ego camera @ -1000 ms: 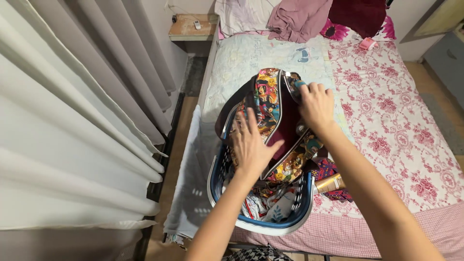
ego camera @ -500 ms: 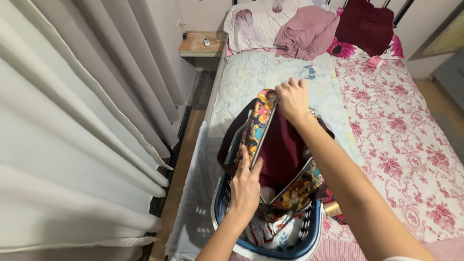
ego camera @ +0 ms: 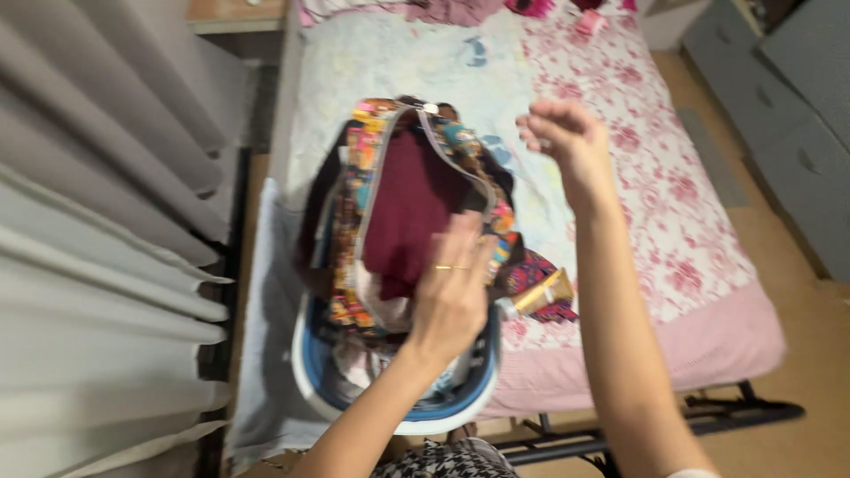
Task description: The person packs a colorful patterned bag with daily essentials. They place a packet of instant noodles, a small pouch, a patterned cloth, and a small bottle into the bag, then adjust the contents and close the zipper.
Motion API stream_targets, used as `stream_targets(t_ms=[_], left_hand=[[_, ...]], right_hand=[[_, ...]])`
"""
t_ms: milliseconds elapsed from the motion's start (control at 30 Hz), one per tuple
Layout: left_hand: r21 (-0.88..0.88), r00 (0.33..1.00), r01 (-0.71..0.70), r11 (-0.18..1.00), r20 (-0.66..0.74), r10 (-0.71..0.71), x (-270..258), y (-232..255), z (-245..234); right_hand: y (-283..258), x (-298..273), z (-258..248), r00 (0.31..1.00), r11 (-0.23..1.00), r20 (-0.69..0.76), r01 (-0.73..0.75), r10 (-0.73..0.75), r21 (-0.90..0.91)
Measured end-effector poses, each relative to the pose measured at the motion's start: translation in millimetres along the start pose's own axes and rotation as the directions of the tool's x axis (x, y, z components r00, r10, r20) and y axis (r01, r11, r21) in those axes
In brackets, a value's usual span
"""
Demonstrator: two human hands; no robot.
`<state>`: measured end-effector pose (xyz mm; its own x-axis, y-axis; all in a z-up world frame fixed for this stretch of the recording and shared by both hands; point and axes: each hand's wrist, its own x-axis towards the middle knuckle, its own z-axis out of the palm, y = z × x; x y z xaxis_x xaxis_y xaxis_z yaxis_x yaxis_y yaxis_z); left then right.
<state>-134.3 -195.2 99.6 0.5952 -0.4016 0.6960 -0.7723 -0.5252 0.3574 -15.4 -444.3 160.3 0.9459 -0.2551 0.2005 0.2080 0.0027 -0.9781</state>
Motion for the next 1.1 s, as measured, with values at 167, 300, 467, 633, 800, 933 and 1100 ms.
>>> stream_targets(t_ms=[167,300,467,633,800,933,1100], left_hand=[[-0.371,0.959,0.108,0.922,0.284,0.002,14,46,109],[-0.266,0.842,0.32,0.909,0.52,-0.144,14,48,189],[-0.185,0.726,0.487,0.854,0.629,-0.278,-9,34,248],[-0.056,0.625,0.549,0.834,0.689,-0.366,-19,16,269],[0.03,0.558,0.551,0.834,0.729,-0.395,-2,9,272],[0.048,0.457,0.609,0.792,0.795,-0.399,10,7,264],[0.153,0.341,0.633,0.759,0.825,-0.45,14,7,258]], right_hand=[[104,-73,-75,0.945,0.974,-0.266,-0.149,0.19,0.169],[186,-124,-122,0.873,0.921,-0.316,-0.306,0.372,0.24],[289,-156,-178,0.767,0.84,-0.344,-0.509,0.541,0.187],[369,-160,-205,0.638,0.705,-0.349,-0.701,0.687,0.106],[398,-142,-220,0.734,0.539,-0.4,-0.677,0.549,-0.502],[403,-121,-239,0.814,0.459,-0.324,-0.55,0.482,-0.698],[413,-108,-252,0.802,0.455,-0.215,-0.511,0.557,-0.729]])
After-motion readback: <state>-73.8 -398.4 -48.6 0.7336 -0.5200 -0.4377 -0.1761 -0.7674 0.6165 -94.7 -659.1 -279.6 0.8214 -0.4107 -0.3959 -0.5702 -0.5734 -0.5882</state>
